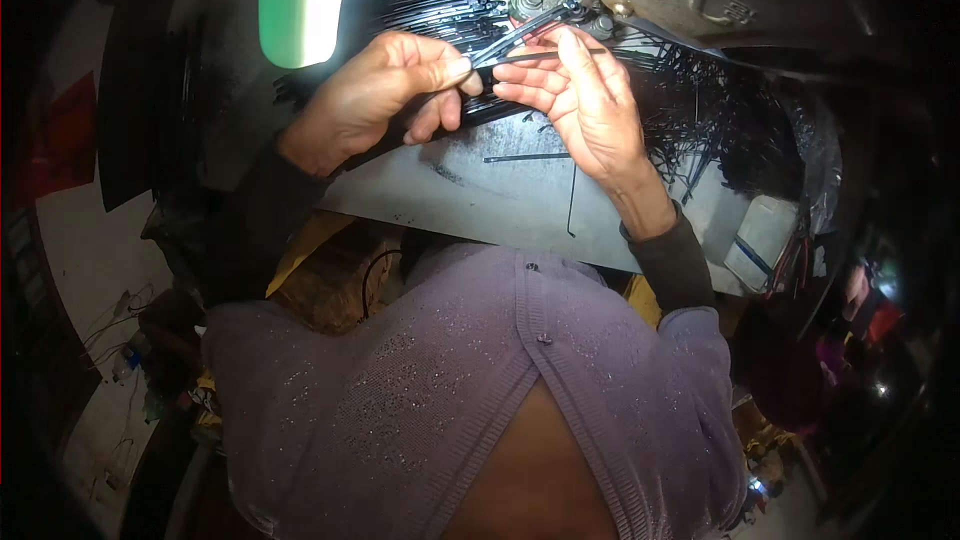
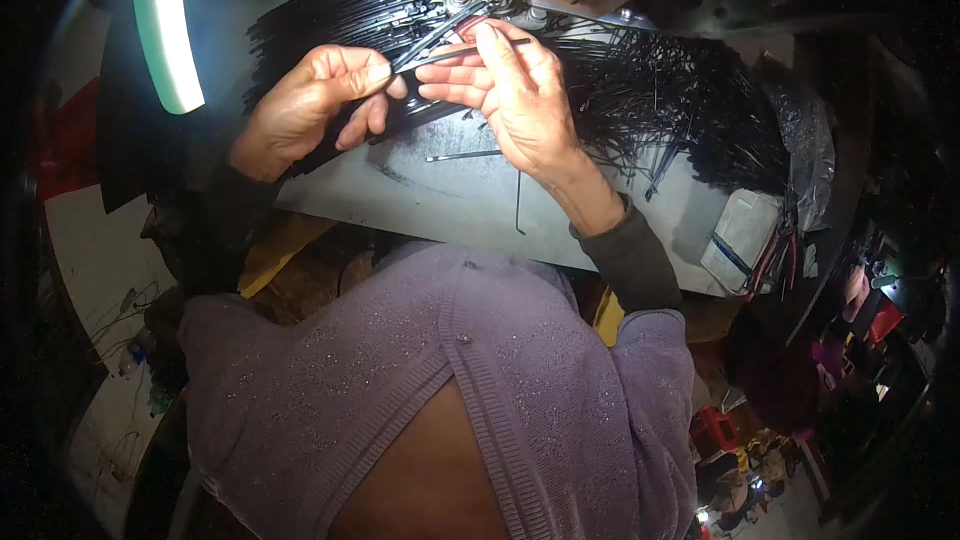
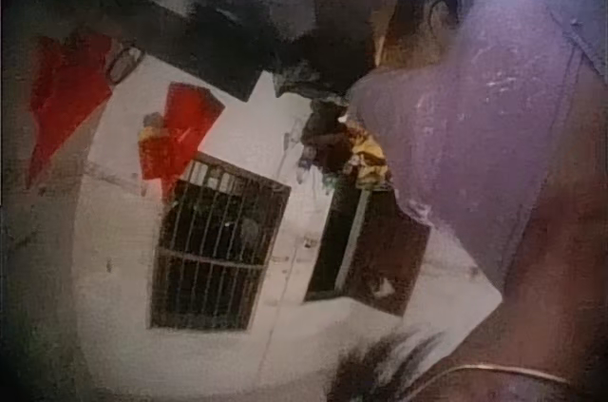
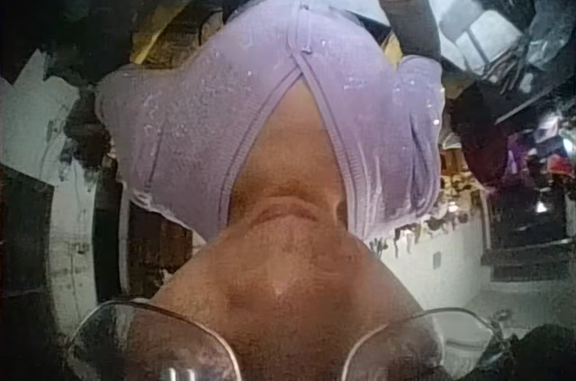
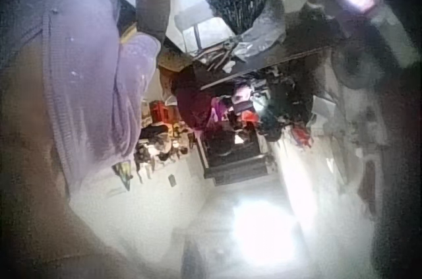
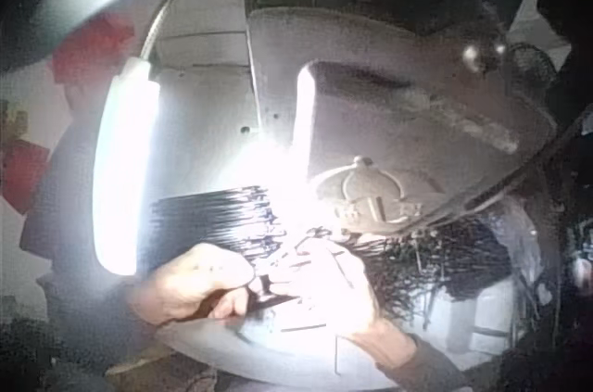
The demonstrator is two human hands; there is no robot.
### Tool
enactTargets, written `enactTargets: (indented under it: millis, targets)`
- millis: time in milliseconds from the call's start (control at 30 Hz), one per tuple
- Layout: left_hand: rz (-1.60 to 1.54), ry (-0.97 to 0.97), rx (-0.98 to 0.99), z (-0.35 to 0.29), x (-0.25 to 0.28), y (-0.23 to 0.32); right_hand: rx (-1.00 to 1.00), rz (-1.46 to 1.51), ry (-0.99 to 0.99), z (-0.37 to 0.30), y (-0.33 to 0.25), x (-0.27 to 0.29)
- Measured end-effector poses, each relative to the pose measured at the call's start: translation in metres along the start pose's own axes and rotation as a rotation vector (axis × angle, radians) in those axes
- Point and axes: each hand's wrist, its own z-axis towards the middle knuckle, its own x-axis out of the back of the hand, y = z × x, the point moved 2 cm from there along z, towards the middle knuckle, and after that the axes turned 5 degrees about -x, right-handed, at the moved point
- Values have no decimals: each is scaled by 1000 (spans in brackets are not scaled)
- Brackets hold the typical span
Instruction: The person removes eyeglasses, then repeatedly assembles umbrella rib parts by connecting wire pieces to rods and securing them using a tabletop machine.
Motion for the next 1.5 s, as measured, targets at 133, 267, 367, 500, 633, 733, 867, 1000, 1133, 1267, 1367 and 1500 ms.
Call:
enactTargets:
  millis: [133, 267, 367, 500, 633, 733, 867, 1000, 1133, 1267, 1367, 1500]
  targets:
    - [207, 69, -41, -7, -3, 5, -20, 97, -104, 9, -4, -1]
    - [502, 124, -109, -14, -14, 16, -3, 135, -135, 3, -7, -5]
    - [558, 110, -192, -12, -7, 13, 73, 218, -94, -8, -6, 13]
    - [-550, -14, -172, 3, 10, -13, 176, 247, 72, -12, -28, 56]
    - [-635, 31, -378, 31, -29, -7, 265, 165, 93, -3, -38, 53]
    - [-731, 160, -412, 47, -26, -7, 280, 155, 57, 5, -36, 50]
    - [-699, 228, -436, 50, -22, -9, 293, 121, 91, 7, -33, 44]
    - [-675, 241, -496, 56, -29, -9, 293, 121, 61, 4, -35, 44]
    - [-670, 269, -523, 52, -28, -9, 301, 179, 58, 6, -32, 49]
    - [-692, 302, -508, 56, -35, -11, 283, 158, 133, 6, -32, 46]
    - [-676, 324, -511, 53, -37, -13, 280, 173, 121, 8, -30, 48]
    - [-598, 363, -502, 53, -36, -8, 265, 156, 125, 4, -32, 52]
